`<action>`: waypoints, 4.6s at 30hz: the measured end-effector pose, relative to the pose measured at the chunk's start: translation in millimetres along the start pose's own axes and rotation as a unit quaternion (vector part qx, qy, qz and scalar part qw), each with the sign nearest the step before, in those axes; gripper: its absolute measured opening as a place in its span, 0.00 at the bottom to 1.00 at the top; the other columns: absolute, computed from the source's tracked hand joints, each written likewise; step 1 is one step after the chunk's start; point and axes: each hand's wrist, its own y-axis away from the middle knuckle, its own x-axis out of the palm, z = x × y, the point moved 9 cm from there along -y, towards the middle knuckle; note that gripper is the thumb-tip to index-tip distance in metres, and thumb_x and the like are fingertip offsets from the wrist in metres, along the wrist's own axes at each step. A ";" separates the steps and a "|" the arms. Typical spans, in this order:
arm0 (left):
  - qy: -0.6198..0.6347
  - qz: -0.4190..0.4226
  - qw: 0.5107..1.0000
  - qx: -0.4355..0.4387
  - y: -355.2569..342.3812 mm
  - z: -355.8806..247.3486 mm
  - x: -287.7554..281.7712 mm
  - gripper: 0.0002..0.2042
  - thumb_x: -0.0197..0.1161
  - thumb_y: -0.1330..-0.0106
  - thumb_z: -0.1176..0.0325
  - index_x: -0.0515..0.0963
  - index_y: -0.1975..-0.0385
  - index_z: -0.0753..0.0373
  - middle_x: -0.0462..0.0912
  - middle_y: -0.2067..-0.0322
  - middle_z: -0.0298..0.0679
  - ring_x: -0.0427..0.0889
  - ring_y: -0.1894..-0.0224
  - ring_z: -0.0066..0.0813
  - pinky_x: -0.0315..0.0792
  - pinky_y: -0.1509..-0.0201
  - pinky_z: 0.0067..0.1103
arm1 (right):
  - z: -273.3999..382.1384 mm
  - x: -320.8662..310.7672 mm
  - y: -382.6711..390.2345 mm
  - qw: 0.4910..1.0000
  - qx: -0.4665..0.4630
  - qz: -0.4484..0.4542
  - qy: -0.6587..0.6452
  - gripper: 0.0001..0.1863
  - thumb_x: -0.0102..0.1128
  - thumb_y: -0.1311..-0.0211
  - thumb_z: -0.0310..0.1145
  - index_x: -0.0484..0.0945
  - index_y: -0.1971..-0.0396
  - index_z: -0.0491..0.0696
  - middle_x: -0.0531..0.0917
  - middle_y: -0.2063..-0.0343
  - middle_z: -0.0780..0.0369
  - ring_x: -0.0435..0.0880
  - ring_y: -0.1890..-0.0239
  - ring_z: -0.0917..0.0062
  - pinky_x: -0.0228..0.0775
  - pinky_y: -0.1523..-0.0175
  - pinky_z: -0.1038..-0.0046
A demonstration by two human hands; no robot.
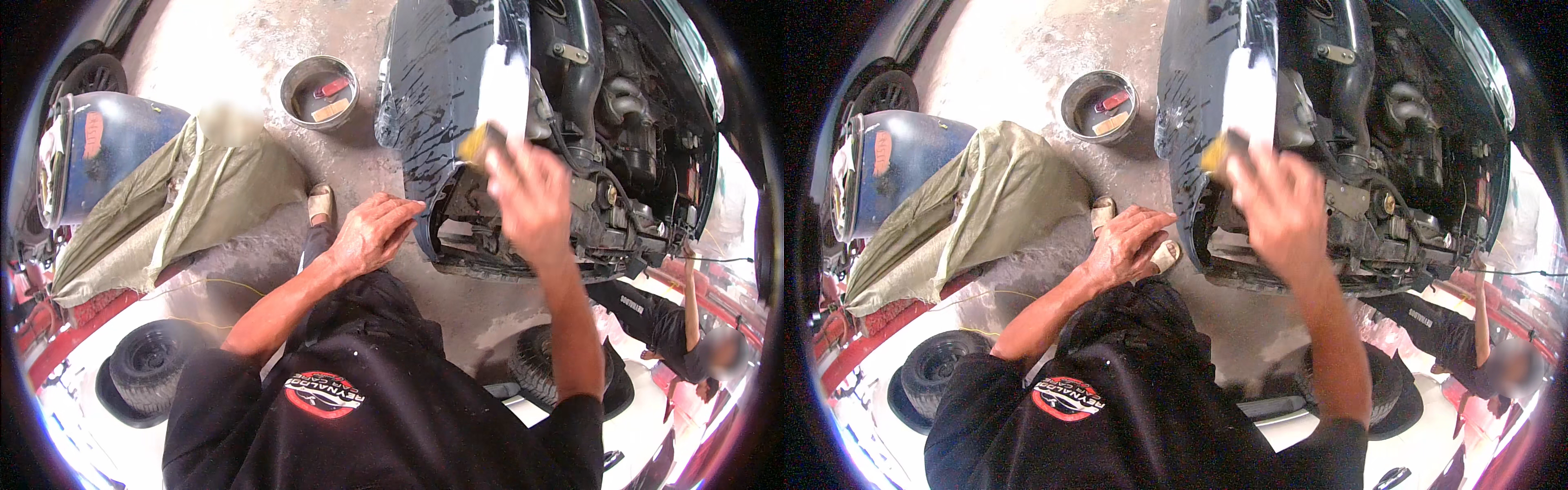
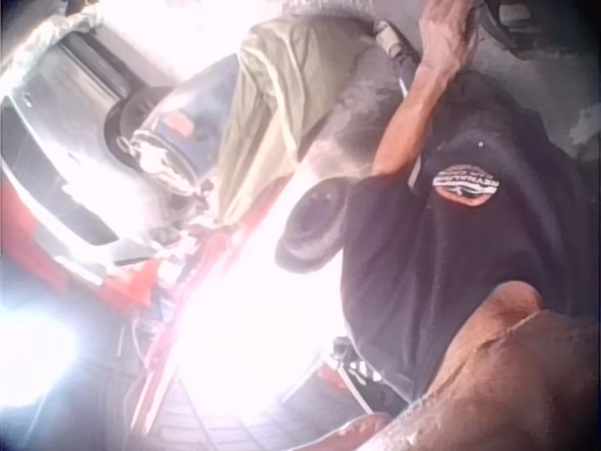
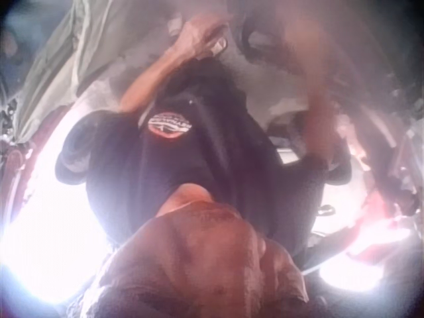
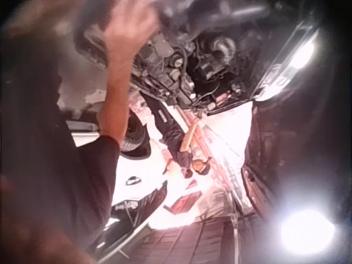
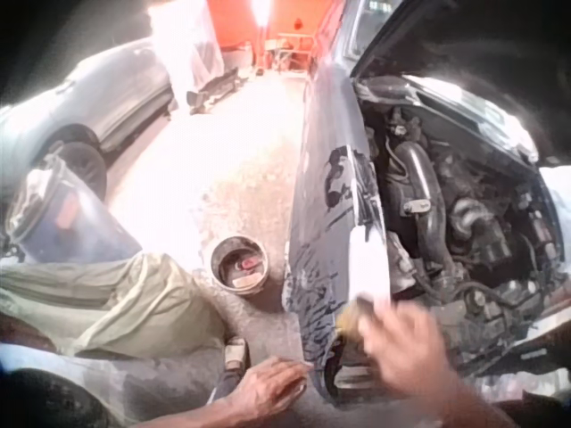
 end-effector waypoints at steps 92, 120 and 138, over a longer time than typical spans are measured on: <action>0.026 -0.063 0.995 -0.074 -30.4 14.1 -42.7 0.14 0.68 0.27 0.73 0.85 0.43 0.61 0.90 0.55 0.45 0.89 0.56 0.45 0.82 0.50 0.35 | -8.1 -2.9 -2.2 0.995 0.080 -0.058 0.008 0.20 0.74 0.37 0.32 0.89 0.44 0.52 0.83 0.35 0.58 0.81 0.45 0.63 0.73 0.37 0.62; 0.005 -0.114 0.991 -0.075 -78.3 17.8 -63.8 0.15 0.64 0.23 0.74 0.83 0.39 0.63 0.89 0.45 0.47 0.87 0.40 0.41 0.79 0.35 0.33 | -30.0 -1.1 2.1 0.993 0.079 -0.091 -0.004 0.21 0.73 0.35 0.34 0.88 0.42 0.48 0.84 0.36 0.54 0.82 0.46 0.60 0.75 0.39 0.62; -0.237 0.150 0.921 0.270 -70.4 -62.7 69.3 0.26 0.62 0.32 0.66 0.79 0.33 0.67 0.73 0.26 0.49 0.66 0.20 0.47 0.63 0.16 0.43 | -30.2 14.5 156.8 0.711 0.480 -0.249 -0.449 0.22 0.68 0.25 0.26 0.79 0.35 0.34 0.85 0.41 0.55 0.84 0.43 0.74 0.76 0.37 0.71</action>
